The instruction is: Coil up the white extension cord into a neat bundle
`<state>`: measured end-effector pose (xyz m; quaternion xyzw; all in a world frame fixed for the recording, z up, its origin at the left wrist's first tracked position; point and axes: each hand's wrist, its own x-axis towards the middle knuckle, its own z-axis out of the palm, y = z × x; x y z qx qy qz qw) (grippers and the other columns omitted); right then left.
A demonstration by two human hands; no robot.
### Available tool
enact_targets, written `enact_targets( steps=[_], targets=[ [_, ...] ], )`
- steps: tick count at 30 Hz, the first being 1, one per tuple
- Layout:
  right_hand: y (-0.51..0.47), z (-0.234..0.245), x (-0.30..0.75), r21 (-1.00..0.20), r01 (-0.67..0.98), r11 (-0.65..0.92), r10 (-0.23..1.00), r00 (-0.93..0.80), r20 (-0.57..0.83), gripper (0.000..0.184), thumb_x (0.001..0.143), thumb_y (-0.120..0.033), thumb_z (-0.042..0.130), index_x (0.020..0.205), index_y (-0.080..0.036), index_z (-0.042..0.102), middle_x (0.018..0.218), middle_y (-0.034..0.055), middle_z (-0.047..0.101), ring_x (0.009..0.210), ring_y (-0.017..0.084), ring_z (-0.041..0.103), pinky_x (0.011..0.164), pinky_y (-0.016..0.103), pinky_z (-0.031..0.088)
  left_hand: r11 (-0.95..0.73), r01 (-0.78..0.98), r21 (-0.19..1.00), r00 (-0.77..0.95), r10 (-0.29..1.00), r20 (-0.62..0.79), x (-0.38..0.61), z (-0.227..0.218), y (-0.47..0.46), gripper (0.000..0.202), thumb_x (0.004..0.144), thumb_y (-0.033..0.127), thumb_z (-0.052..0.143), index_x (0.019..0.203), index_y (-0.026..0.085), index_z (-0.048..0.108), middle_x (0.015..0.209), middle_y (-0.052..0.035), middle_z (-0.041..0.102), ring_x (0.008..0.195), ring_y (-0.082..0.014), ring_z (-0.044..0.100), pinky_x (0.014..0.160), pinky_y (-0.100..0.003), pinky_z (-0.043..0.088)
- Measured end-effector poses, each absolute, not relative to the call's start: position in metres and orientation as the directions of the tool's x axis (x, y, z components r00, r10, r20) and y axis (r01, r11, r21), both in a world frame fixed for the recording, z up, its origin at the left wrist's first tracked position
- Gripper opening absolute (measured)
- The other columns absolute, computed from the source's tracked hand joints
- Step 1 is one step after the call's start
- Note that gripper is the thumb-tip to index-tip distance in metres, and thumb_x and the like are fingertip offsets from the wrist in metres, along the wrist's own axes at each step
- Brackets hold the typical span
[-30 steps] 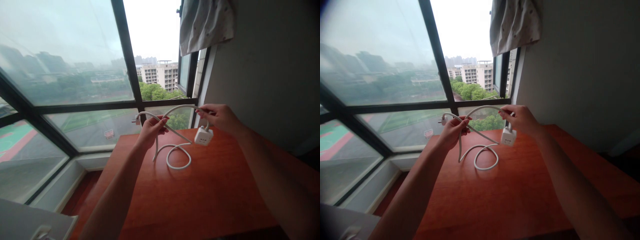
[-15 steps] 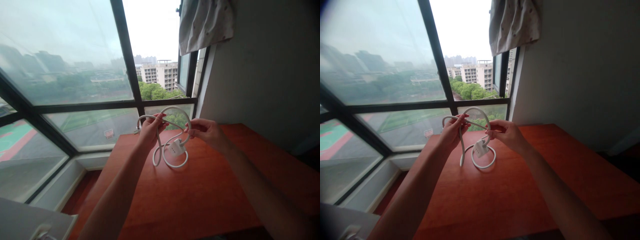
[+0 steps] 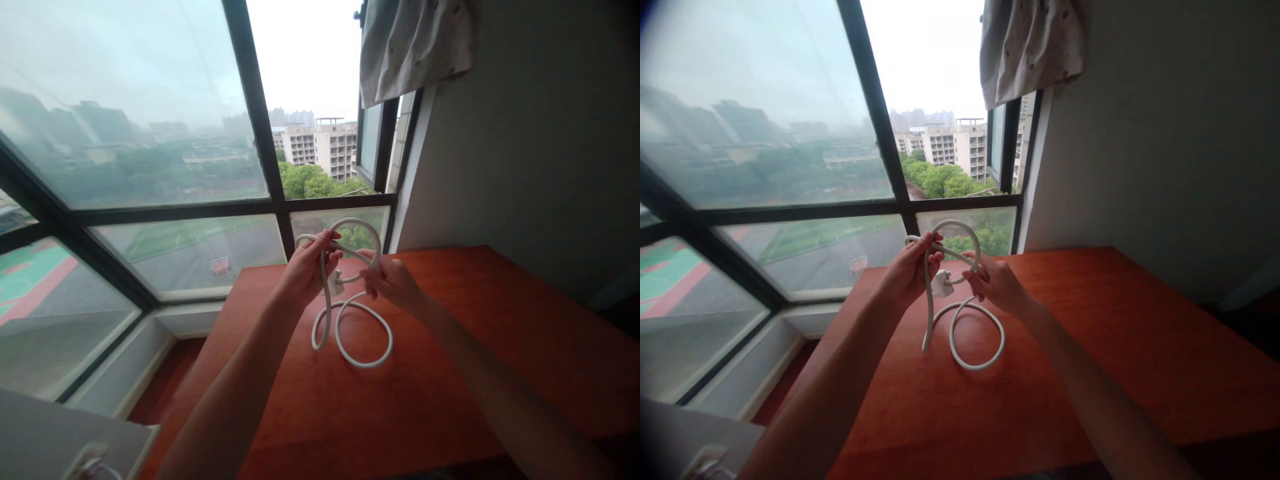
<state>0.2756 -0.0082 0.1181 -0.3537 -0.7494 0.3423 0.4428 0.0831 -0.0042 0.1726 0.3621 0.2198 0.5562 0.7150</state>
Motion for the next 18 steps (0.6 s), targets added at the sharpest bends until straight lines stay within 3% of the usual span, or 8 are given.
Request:
enact_targets(
  steps=[3,6,10,13,18],
  targets=[
    [-0.010,0.117,0.270,-0.916,0.114,0.384,0.828,-0.481,0.287,0.045,0.086,-0.054,0.051,0.106,-0.015,0.059,0.065,0.0030,0.068,0.043,0.011,0.058,0.038,0.020,0.038,0.107,-0.632,0.768,0.282,0.954,0.100,0.082,0.170,-0.004,0.018,0.088,0.024,0.059,0.088,0.008,0.065,0.064,-0.0015,0.061,0.054,-0.0056,0.063,0.051,-0.008,0.054],
    [-0.012,0.119,0.265,-0.963,0.002,0.269,0.846,-0.478,0.236,0.046,0.083,-0.052,0.057,0.107,-0.014,0.060,0.082,0.0101,0.072,0.053,0.014,0.065,0.039,0.019,0.039,0.089,-0.612,0.786,0.269,0.958,0.102,0.082,0.169,-0.006,0.019,0.087,0.027,0.060,0.090,0.009,0.065,0.064,-0.0012,0.062,0.055,-0.0063,0.064,0.053,-0.009,0.054],
    [-0.018,0.124,0.264,-0.972,-0.187,0.139,0.895,-0.397,0.204,0.037,0.074,-0.040,0.069,0.103,-0.017,0.065,0.099,0.0109,0.072,0.085,0.021,0.069,0.064,0.026,0.052,0.053,-0.552,0.832,0.235,0.967,0.094,0.080,0.169,-0.010,0.024,0.083,0.034,0.065,0.090,0.011,0.066,0.067,-0.0016,0.065,0.057,-0.0071,0.065,0.056,-0.011,0.055],
    [-0.020,0.126,0.265,-0.927,-0.374,-0.010,0.921,-0.364,0.138,0.033,0.074,-0.036,0.066,0.102,-0.019,0.067,0.104,0.0092,0.071,0.100,0.023,0.065,0.080,0.031,0.052,0.016,-0.484,0.875,0.194,0.977,0.089,0.077,0.165,-0.015,0.030,0.079,0.038,0.068,0.093,0.012,0.067,0.068,-0.0023,0.067,0.058,-0.0092,0.066,0.057,-0.015,0.056],
    [-0.015,0.115,0.260,-0.867,-0.493,-0.064,0.984,-0.176,0.028,0.024,0.075,-0.035,0.069,0.095,-0.022,0.066,0.081,0.0009,0.072,0.076,0.014,0.069,0.066,0.023,0.054,-0.096,-0.423,0.901,0.099,0.983,0.152,0.077,0.155,-0.023,0.037,0.074,0.044,0.071,0.098,0.015,0.068,0.083,-0.0060,0.071,0.073,-0.0145,0.069,0.065,-0.021,0.054]
  ],
)
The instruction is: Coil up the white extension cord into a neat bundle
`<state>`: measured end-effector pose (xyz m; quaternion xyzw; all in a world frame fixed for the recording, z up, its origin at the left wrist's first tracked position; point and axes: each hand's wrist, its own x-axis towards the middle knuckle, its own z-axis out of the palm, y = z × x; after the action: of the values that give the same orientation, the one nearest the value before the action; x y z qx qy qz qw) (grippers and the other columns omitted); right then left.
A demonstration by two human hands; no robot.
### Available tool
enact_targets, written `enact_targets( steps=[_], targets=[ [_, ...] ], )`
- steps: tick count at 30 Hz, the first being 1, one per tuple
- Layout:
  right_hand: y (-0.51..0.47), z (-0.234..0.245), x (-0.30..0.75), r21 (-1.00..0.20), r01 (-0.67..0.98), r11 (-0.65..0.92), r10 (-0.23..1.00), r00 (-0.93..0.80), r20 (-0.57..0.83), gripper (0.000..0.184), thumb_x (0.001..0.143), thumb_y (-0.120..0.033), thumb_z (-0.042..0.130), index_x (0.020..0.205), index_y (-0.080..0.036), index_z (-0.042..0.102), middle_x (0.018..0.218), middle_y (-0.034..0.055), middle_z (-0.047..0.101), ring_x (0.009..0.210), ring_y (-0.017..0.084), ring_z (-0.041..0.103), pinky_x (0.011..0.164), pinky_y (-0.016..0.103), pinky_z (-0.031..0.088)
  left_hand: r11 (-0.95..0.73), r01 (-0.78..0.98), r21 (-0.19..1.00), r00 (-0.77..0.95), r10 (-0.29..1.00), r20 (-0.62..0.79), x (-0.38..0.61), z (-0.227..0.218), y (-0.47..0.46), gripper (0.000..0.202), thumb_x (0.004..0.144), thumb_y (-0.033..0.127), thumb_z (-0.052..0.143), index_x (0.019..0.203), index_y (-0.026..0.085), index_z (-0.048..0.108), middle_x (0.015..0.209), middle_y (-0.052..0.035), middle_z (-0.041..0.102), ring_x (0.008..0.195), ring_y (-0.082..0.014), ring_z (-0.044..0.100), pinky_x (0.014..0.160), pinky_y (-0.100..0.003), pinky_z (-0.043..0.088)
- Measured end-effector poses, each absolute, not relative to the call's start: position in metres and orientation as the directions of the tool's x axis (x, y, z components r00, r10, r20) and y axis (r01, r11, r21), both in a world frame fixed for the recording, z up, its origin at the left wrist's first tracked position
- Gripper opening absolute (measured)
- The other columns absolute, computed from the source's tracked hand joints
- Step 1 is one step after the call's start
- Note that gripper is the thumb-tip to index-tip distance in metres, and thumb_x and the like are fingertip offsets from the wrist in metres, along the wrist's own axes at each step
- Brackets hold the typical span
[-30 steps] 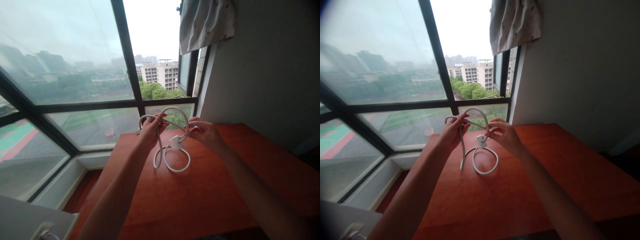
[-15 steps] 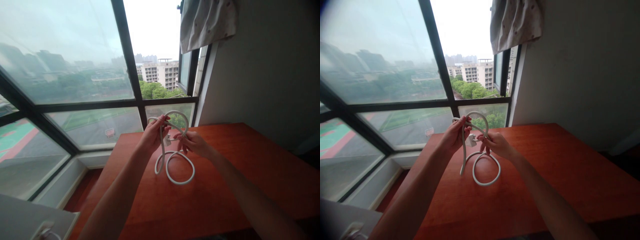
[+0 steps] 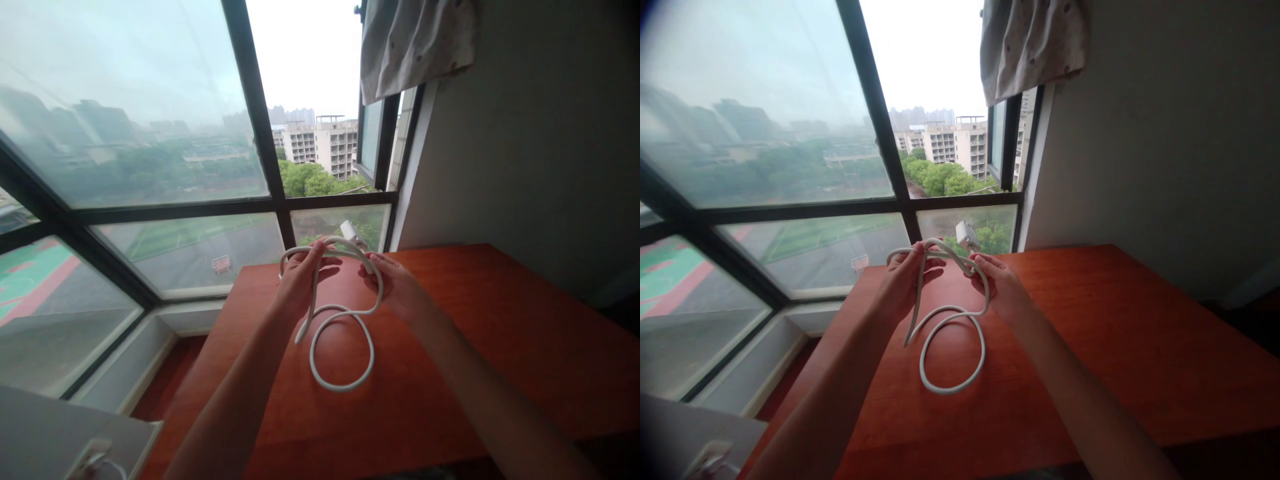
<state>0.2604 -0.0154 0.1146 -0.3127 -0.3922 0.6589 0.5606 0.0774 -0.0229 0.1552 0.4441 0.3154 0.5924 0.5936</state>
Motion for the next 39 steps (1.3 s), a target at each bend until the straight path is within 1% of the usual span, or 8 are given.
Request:
enact_targets(
  steps=[5,10,16,21,24,27,34,39],
  targets=[
    [-0.003,0.097,0.264,-0.836,-0.547,-0.030,0.998,-0.069,0.010,0.029,0.066,-0.022,0.075,0.092,-0.023,0.064,0.071,-0.0031,0.069,0.061,0.011,0.066,0.054,0.018,0.054,-0.267,-0.383,0.884,-0.045,0.962,0.270,0.077,0.150,-0.027,0.037,0.078,0.048,0.065,0.102,0.020,0.069,0.103,-0.0076,0.071,0.101,-0.0184,0.064,0.084,-0.025,0.048],
    [0.006,0.085,0.279,-0.818,-0.565,0.105,0.989,0.148,0.025,0.026,0.062,-0.021,0.077,0.085,-0.020,0.064,0.072,-0.0022,0.070,0.062,0.010,0.066,0.057,0.017,0.055,-0.389,-0.369,0.844,-0.109,0.920,0.377,0.065,0.151,-0.028,0.032,0.081,0.048,0.062,0.088,0.018,0.071,0.107,-0.0094,0.070,0.107,-0.0211,0.061,0.090,-0.031,0.046],
    [0.007,0.089,0.295,-0.837,-0.517,0.177,0.973,0.221,0.069,0.028,0.062,-0.022,0.078,0.085,-0.020,0.063,0.077,0.0004,0.070,0.071,0.014,0.069,0.064,0.023,0.059,-0.351,-0.440,0.826,-0.164,0.936,0.311,0.049,0.147,-0.027,0.031,0.078,0.048,0.065,0.078,0.017,0.065,0.087,-0.0045,0.071,0.092,-0.0192,0.067,0.083,-0.033,0.051],
    [0.014,0.088,0.320,-0.867,-0.437,0.241,0.938,0.333,0.093,0.028,0.059,-0.021,0.080,0.082,-0.020,0.063,0.074,-0.0004,0.068,0.069,0.014,0.067,0.061,0.023,0.059,-0.406,-0.542,0.736,-0.307,0.911,0.276,0.028,0.144,-0.022,0.032,0.078,0.044,0.066,0.069,0.016,0.054,0.067,0.0023,0.062,0.075,-0.0137,0.066,0.079,-0.031,0.053],
    [0.018,0.080,0.339,-0.887,-0.386,0.252,0.924,0.368,0.102,0.028,0.058,-0.020,0.080,0.080,-0.019,0.063,0.074,0.0005,0.067,0.068,0.014,0.067,0.060,0.024,0.058,-0.453,-0.569,0.687,-0.405,0.881,0.246,0.011,0.144,-0.019,0.037,0.081,0.044,0.063,0.064,0.017,0.044,0.055,0.0062,0.049,0.055,-0.0081,0.056,0.071,-0.027,0.053],
    [0.023,0.067,0.361,-0.906,-0.348,0.243,0.909,0.407,0.087,0.028,0.056,-0.020,0.080,0.079,-0.017,0.064,0.075,0.0016,0.066,0.066,0.014,0.066,0.057,0.024,0.057,-0.490,-0.565,0.664,-0.473,0.851,0.226,-0.010,0.140,-0.013,0.039,0.083,0.042,0.061,0.062,0.018,0.038,0.049,0.0083,0.038,0.043,-0.0053,0.043,0.052,-0.020,0.044],
    [0.019,0.032,0.442,-0.955,-0.195,0.225,0.762,0.645,0.048,0.018,0.058,-0.014,0.073,0.074,-0.019,0.065,0.072,0.0024,0.064,0.059,0.013,0.061,0.048,0.022,0.049,-0.620,-0.355,0.700,-0.723,0.657,0.216,-0.080,0.116,-0.002,0.039,0.092,0.035,0.041,0.059,0.019,0.031,0.043,0.0092,0.022,0.034,-0.0052,0.018,0.037,-0.021,0.016],
    [0.004,0.026,0.496,-0.975,-0.074,0.211,0.731,0.674,0.107,0.018,0.060,-0.008,0.069,0.073,-0.020,0.067,0.078,0.0081,0.065,0.063,0.015,0.061,0.051,0.027,0.046,-0.598,-0.130,0.791,-0.735,0.594,0.329,-0.108,0.106,-0.004,0.037,0.093,0.032,0.040,0.060,0.018,0.033,0.044,0.0081,0.024,0.034,-0.0052,0.020,0.037,-0.020,0.018]
  ],
)
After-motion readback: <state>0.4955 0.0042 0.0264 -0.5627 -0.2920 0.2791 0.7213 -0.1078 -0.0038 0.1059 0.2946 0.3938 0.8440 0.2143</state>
